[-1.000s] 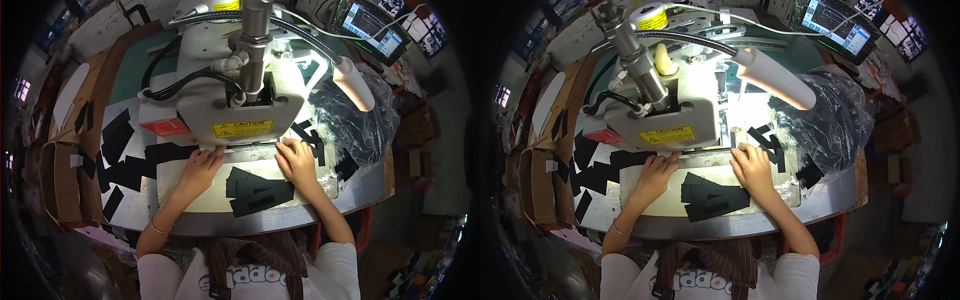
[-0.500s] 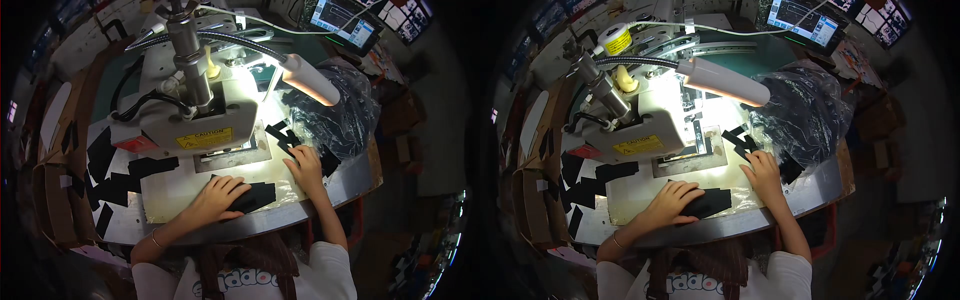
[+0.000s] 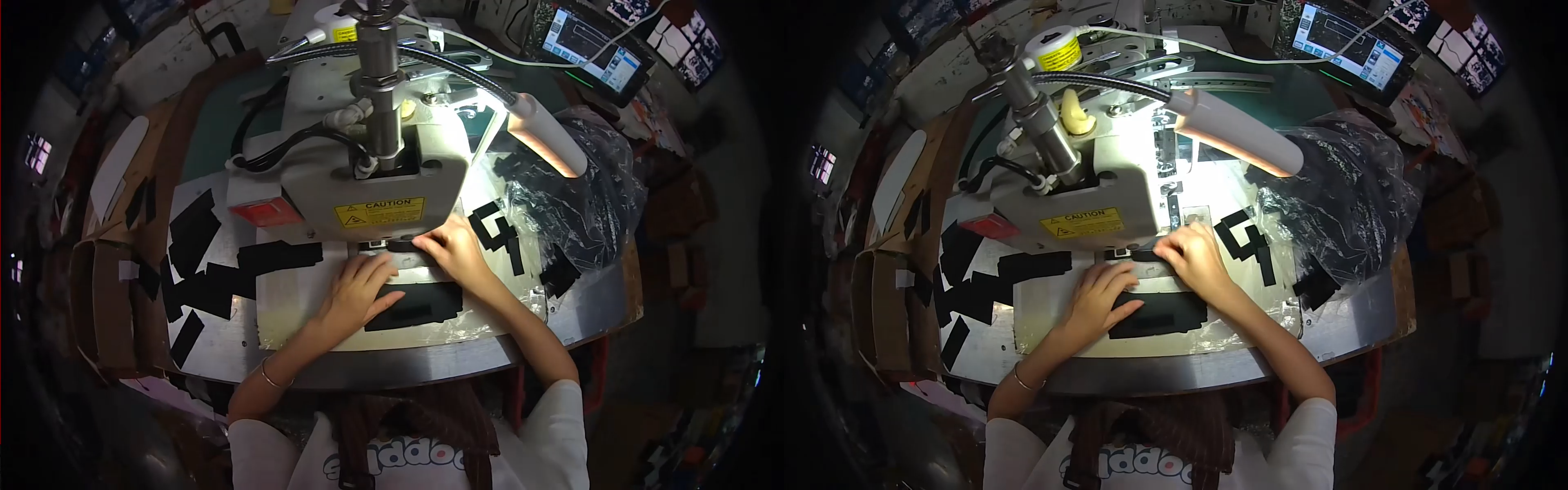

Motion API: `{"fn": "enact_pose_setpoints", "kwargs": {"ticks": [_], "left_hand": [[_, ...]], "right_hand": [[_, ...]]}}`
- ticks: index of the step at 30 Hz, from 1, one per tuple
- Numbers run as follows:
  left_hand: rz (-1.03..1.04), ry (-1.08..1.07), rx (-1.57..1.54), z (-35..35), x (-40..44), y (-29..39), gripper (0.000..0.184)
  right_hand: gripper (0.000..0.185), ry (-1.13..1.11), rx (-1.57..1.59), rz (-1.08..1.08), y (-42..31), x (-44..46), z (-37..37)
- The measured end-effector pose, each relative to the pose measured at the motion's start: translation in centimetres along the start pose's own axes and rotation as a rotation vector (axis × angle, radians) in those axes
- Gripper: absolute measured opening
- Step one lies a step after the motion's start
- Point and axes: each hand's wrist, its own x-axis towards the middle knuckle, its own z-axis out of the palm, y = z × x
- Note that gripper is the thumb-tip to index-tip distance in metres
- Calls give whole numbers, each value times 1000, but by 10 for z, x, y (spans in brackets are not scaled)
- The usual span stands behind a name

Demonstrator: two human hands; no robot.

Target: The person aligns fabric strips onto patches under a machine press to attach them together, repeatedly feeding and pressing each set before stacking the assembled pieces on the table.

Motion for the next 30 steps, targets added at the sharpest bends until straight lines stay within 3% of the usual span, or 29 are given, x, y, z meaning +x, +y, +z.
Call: {"fn": "enact_pose_setpoints", "kwargs": {"ticks": [6, 13, 19, 22, 26, 30], "left_hand": [[-37, 3, 194, 5, 8, -5, 35], [-9, 21, 90, 5, 15, -10, 32], [-15, 5, 75, -2, 19, -8, 31], [-27, -25, 101, 3, 20, -7, 33], [-22, -11, 74, 11, 28, -2, 42], [15, 24, 156, 25, 34, -1, 48]], "right_hand": [[13, 28, -242, -49, 10, 21, 20], [12, -4, -190, -139, 8, 23, 12], [21, 139, -524, -321, -4, 8, 5], [24, 23, -515, -363, -6, -15, 4], [29, 30, -613, -272, -11, -29, 6], [26, 4, -498, -263, -10, -23, -1]]}}
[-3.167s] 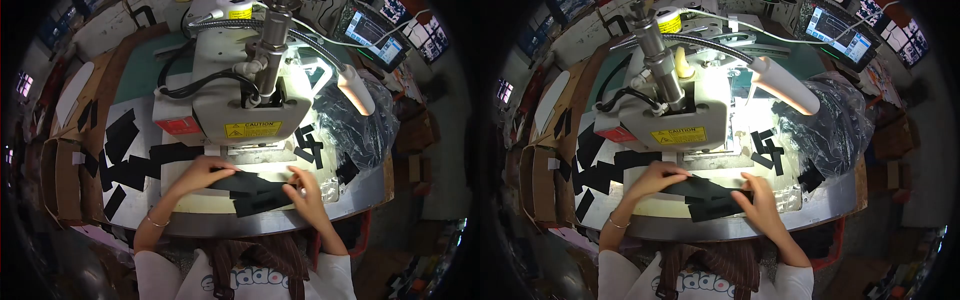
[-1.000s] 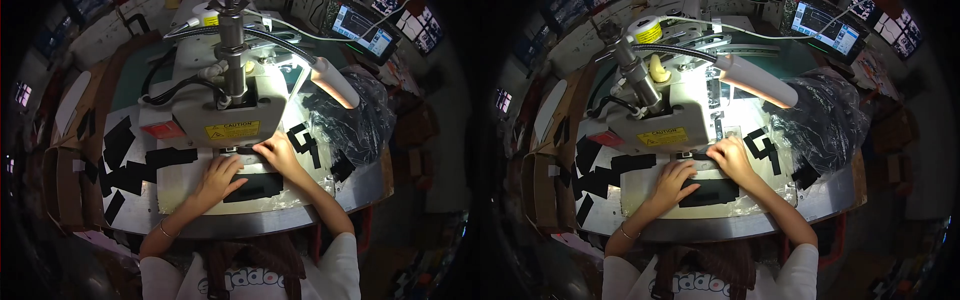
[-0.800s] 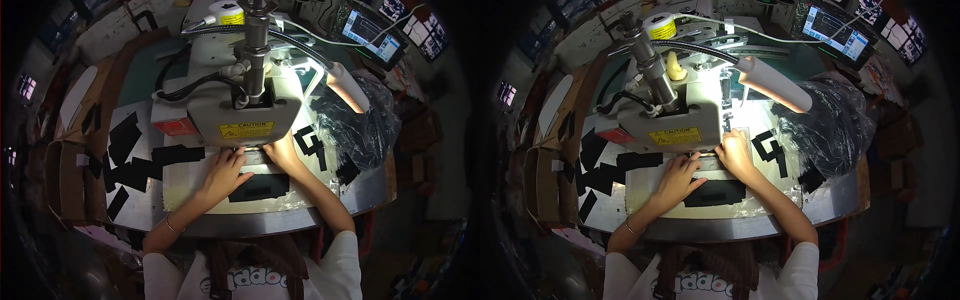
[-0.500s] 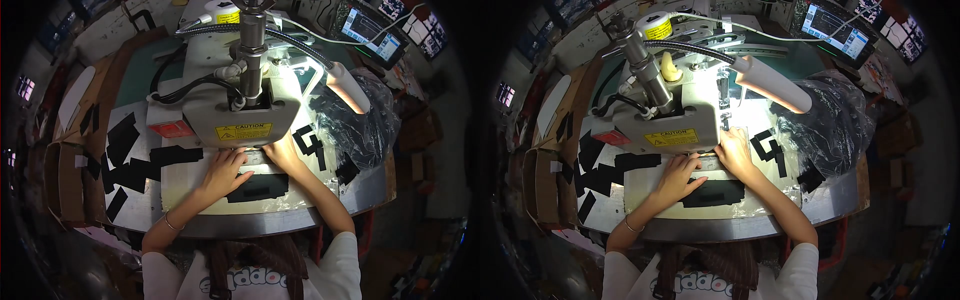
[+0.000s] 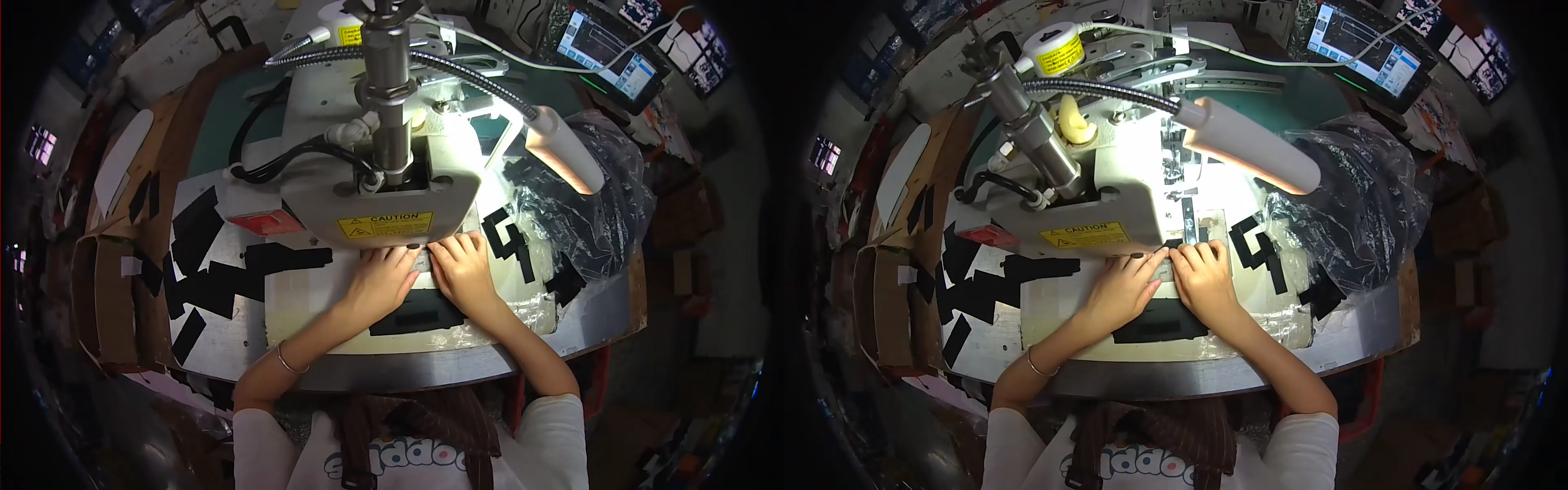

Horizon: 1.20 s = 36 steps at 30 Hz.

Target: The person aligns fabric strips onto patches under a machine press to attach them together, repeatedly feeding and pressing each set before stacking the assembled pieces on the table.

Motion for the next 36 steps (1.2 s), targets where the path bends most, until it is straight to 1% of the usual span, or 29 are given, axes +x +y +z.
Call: {"fn": "enact_pose_setpoints", "kwargs": {"ticks": [3, 6, 7, 8, 10, 11, 14, 21, 27, 30, 33, 35, 36], "left_hand": [[-36, -26, -16, 0, 1, 3, 44], [-35, -22, -31, 0, 1, 2, 43], [-38, -29, -26, -1, 1, 1, 43], [-39, -36, -22, -1, 1, 2, 43], [-41, -41, -26, -1, 1, 2, 42], [-44, -42, -34, 0, 0, 1, 42], [-33, -31, -18, -2, 0, -1, 39], [-81, -46, -74, -15, -11, -12, 37], [-68, 29, 19, -20, -25, -31, 31], [-157, -100, -21, -26, -25, -41, 23], [-239, -148, -148, -50, -27, -58, 20], [-413, 1, -100, -66, -39, -84, 19], [-415, 29, -124, -78, -44, -99, 19]], "right_hand": [[19, 18, 89, 0, 4, 4, -4], [13, 85, 280, 103, 17, 3, -11], [10, 161, 248, 152, 23, 4, -12], [12, 137, 140, 182, 28, 4, -21], [15, 135, 86, 200, 38, 4, -30], [18, 97, 50, 206, 44, 1, -30], [20, 29, 46, 176, 49, -6, -27], [26, 74, 17, 146, 38, -7, -7], [30, 65, 12, 131, 22, 3, 3], [30, 68, -1, 124, 26, 8, 5], [29, 55, -25, 126, 36, 6, 3], [28, 62, -16, 136, 42, 3, 1], [28, 66, -11, 141, 45, 1, -1]]}}
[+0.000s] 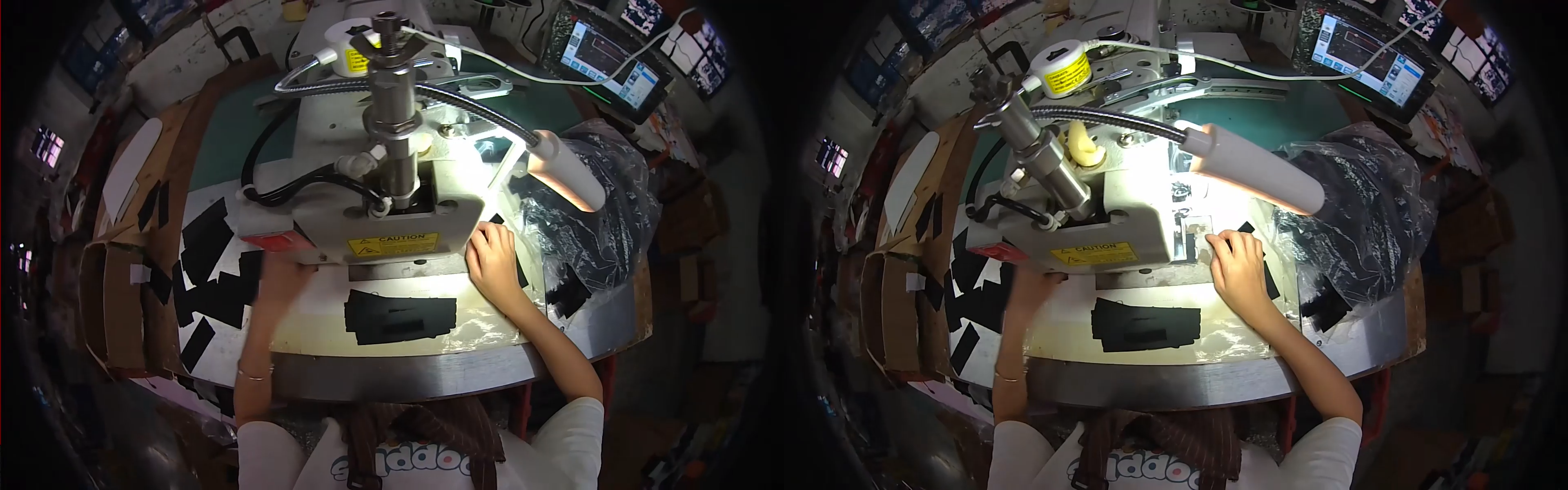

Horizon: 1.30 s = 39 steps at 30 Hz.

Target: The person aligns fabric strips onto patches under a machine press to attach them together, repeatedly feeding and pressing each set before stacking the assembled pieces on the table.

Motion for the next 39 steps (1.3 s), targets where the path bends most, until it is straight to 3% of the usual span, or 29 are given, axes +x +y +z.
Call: {"fn": "enact_pose_setpoints", "kwargs": {"ticks": [2, 4, 6, 8, 10, 12, 14, 15, 19, 22, 25, 29, 32, 34, 36, 39], "left_hand": [[4, 20, 0, -24, 2, -26, 22], [82, -92, -18, -39, 4, -34, 29], [-146, -121, -265, -32, 4, -47, 39], [-97, -62, -163, -31, 4, -40, 43], [-5, -7, -276, -5, 1, -89, 41], [43, 47, -218, -15, 1, -64, 39], [-148, 17, -377, -23, 2, -45, 41], [-100, 64, -292, -32, 1, -21, 29], [35, 16, -49, -36, -3, -36, 7], [181, 174, 17, -30, -8, -47, 8], [131, 286, -31, -28, -10, -35, 9], [16, 71, -112, -48, -6, 2, 10], [17, -21, -121, -29, -8, -22, 18], [-33, -87, -333, -21, -7, -8, 11], [39, -33, -348, -12, -9, -4, 11], [29, -114, -357, -6, -11, -12, 16]], "right_hand": [[28, -10, 11, 5, 3, -1, -5], [27, 1, 15, 10, 11, -3, -9], [30, -21, -22, 12, 16, -7, -11], [32, -6, 7, 4, 26, -15, -7], [32, -8, 34, 8, 22, -21, -10], [31, 11, -4, 30, 14, -23, -14], [28, 37, 35, 16, 7, -20, -7], [26, 57, 47, 15, 4, -19, -3], [24, 45, 99, 63, -8, -16, 6], [23, 59, 140, 77, -16, -12, 11], [22, 86, 151, 77, -19, -11, 14], [21, 80, 112, 79, -18, -12, 15], [22, 77, 100, 82, -17, -11, 12], [20, 55, 192, 94, -16, -9, 4], [19, 86, 353, 132, -18, -4, -7], [18, 61, 459, 306, -21, -2, -23]]}}
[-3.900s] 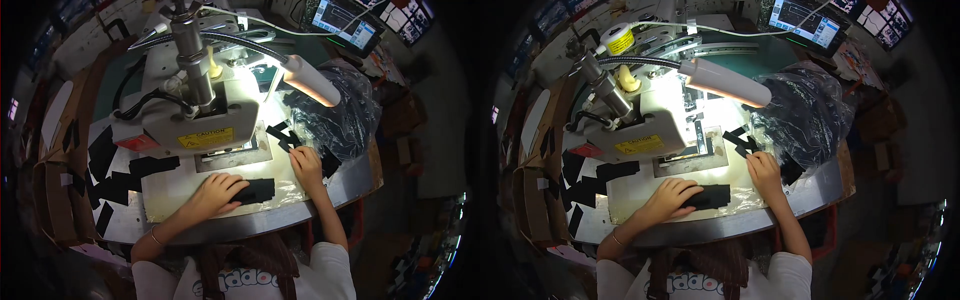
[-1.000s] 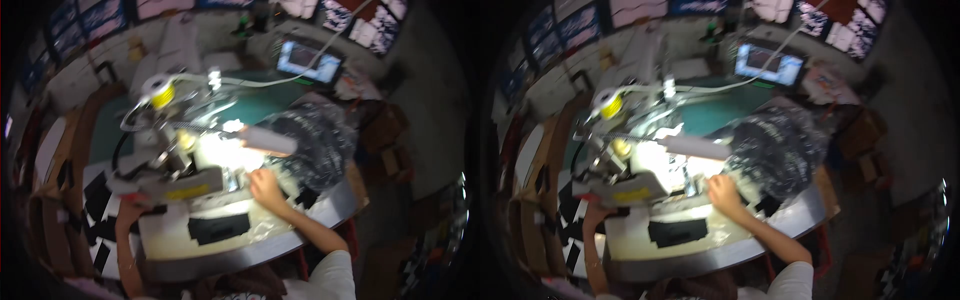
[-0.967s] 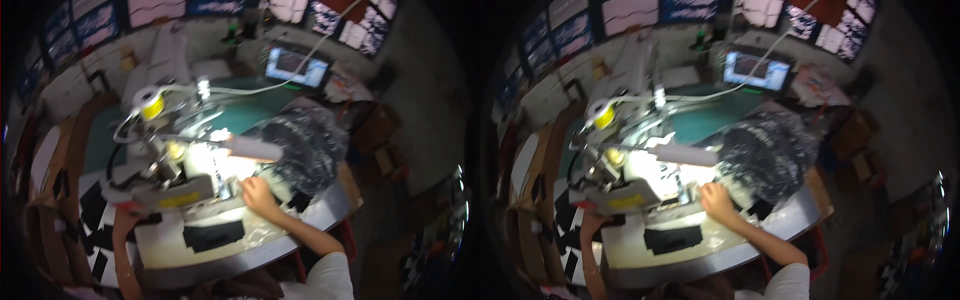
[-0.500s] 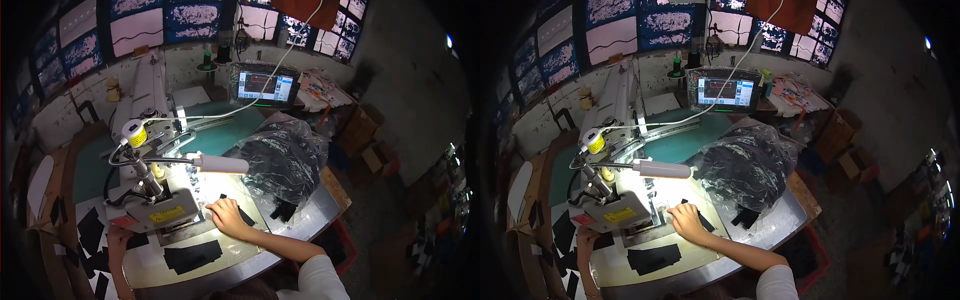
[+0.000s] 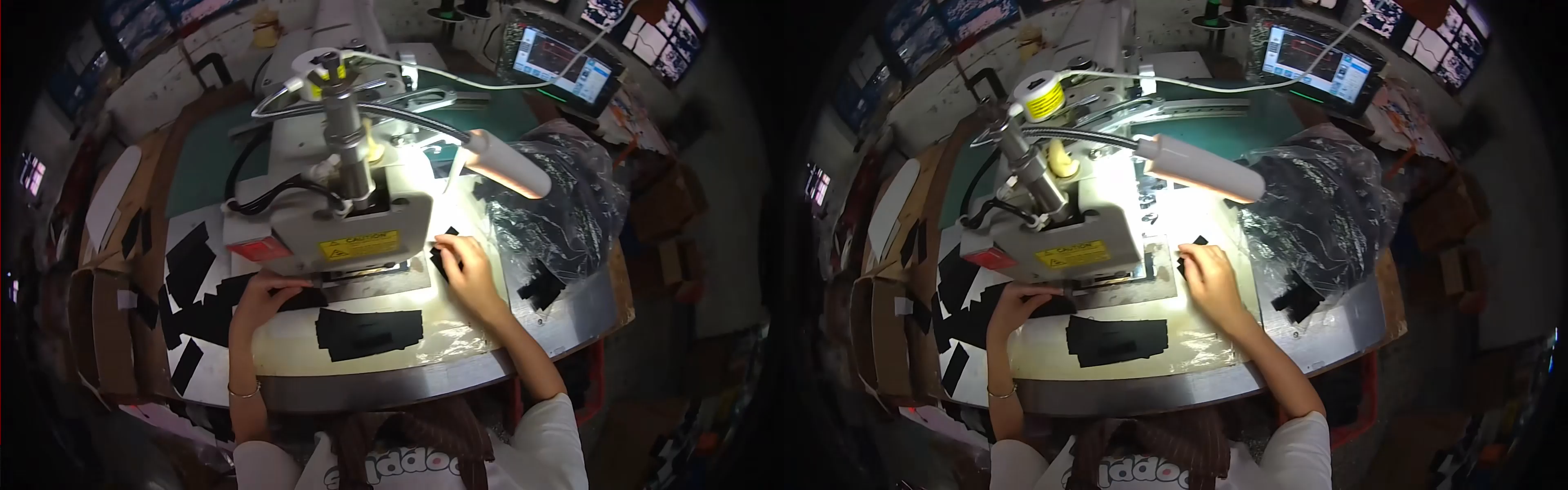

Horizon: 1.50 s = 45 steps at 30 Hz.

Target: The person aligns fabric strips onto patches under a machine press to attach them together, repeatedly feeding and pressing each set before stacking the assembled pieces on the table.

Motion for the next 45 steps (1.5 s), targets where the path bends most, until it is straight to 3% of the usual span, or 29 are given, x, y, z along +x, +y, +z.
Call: {"fn": "enact_pose_setpoints", "kwargs": {"ticks": [2, 8, 11, 12, 15, 18, 21, 23, 24, 25, 26, 28, 29, 30, 31, 33, 36, 39, 40, 43, 45], "left_hand": [[37, -1, 7, 3, 0, -1, 22], [-108, 6, 35, 6, -2, 7, 18], [-91, 78, -82, 17, -1, -1, 24], [-88, 88, -51, 17, -1, 2, 23], [-61, 101, 40, 14, -1, 9, 22], [-12, 75, 89, 15, -1, -2, 21], [-3, 42, 17, 11, -1, -3, 18], [-15, 34, -75, 5, -2, 8, 16], [-28, 19, -157, 3, -3, 8, 15], [-41, 5, -241, 2, -4, 7, 14], [-54, -11, -326, 1, -5, 6, 13], [-43, -116, -402, 7, -2, 14, 13], [-37, -171, -439, 12, 0, 22, 13], [-104, -216, -451, 20, 2, 35, 14], [-110, -227, -411, 31, 3, 47, 12], [-117, -285, -308, 50, 6, 64, 14], [-270, -351, -397, 66, 4, 75, 15], [104, 29, 187, 65, -1, 60, 21], [127, 113, 279, 64, -3, 49, 16], [156, 67, 237, 61, -10, 36, 10], [233, 3, 338, 64, -12, 34, 17]], "right_hand": [[17, -28, 42, 59, -3, 2, -8], [16, -122, -46, 51, 17, 26, -20], [26, -213, -218, -191, 30, 41, -16], [35, -335, -188, -98, 26, 42, -14], [25, -401, -255, -31, 27, 45, 3], [16, -300, -260, -97, 28, 40, 11], [11, -104, -88, 64, 32, 30, 8], [9, 128, -92, 56, 16, 21, -16], [7, 166, -27, 159, -6, 15, -37], [5, 179, 234, 271, -11, 4, -51], [10, 95, 317, 400, -25, -8, -70], [17, -128, 451, 429, -38, -37, -79], [26, -326, 247, 496, -40, -49, -79], [32, -208, 283, 370, -39, -62, -53], [35, -233, 163, 276, -52, -64, -42], [24, -337, 186, 305, -58, -68, -23], [11, -484, 311, 487, -51, -57, 5], [15, -288, 183, 373, -14, -34, 18], [15, -257, 79, 322, -3, -23, 18], [16, -254, -13, 334, 10, 3, 16], [14, -240, -77, 312, 11, 12, 18]]}}
